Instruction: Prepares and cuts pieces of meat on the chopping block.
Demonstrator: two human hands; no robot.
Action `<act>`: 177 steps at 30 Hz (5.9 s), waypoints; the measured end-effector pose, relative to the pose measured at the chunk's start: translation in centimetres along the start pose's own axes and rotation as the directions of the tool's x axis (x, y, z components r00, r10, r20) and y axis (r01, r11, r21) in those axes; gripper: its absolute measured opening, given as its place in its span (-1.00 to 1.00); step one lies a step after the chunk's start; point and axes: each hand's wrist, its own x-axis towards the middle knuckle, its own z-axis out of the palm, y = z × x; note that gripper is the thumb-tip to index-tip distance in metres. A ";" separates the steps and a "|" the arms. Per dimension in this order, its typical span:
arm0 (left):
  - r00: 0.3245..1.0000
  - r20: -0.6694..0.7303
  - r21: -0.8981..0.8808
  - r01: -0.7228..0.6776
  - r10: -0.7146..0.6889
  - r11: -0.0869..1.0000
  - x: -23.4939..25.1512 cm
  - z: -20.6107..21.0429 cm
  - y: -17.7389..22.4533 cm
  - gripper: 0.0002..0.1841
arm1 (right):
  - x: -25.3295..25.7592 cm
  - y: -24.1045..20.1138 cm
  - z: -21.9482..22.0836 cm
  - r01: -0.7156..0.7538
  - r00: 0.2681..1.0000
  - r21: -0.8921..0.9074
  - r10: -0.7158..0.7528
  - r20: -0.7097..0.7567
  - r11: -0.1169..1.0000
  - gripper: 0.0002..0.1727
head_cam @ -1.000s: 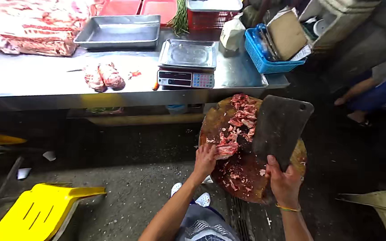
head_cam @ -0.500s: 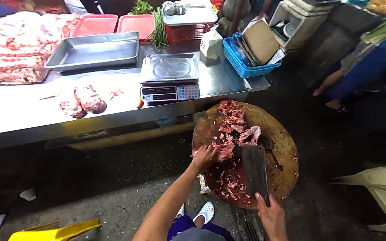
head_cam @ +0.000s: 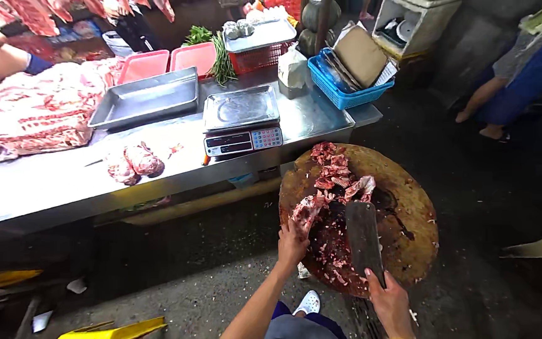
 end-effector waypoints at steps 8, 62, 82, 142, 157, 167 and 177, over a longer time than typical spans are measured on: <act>0.977 -0.061 -0.159 -0.213 0.206 0.964 2.7 -1.4 -4.1 -0.29 | 4.8 -15.4 -2.2 0.571 0.815 0.252 -0.503 -0.288 0.781 -0.57; 0.994 0.105 -0.484 0.077 -0.030 0.872 3.5 -2.6 -4.3 -0.53 | 6.9 -26.8 -2.0 0.707 0.707 0.319 -0.624 -0.333 0.631 -0.65; 0.996 0.055 -0.621 0.093 -0.075 0.778 0.8 -1.1 -6.0 -0.51 | 5.2 -25.4 -1.7 0.623 0.782 0.249 -0.594 -0.187 0.742 -0.58; 0.984 0.124 -0.716 0.176 -0.125 0.676 2.1 -1.2 -6.1 -0.58 | 6.5 -15.7 8.2 0.253 0.929 -0.254 -0.162 0.332 0.934 -0.50; 0.969 0.101 -0.795 0.216 -0.227 0.567 0.8 0.0 -7.1 -0.50 | 5.4 -13.1 10.9 0.196 0.945 -0.388 -0.067 0.322 0.900 -0.46; 0.993 -0.042 -0.589 0.061 -0.106 0.806 1.7 -1.0 -5.6 -0.72 | 4.6 -32.3 -1.5 0.718 0.696 0.315 -0.646 -0.314 0.621 -0.58; 0.982 -0.092 -0.469 0.102 -0.163 0.877 1.5 -0.9 -5.9 -0.60 | 3.6 -15.1 11.7 0.293 0.925 -0.412 -0.147 0.350 0.863 -0.43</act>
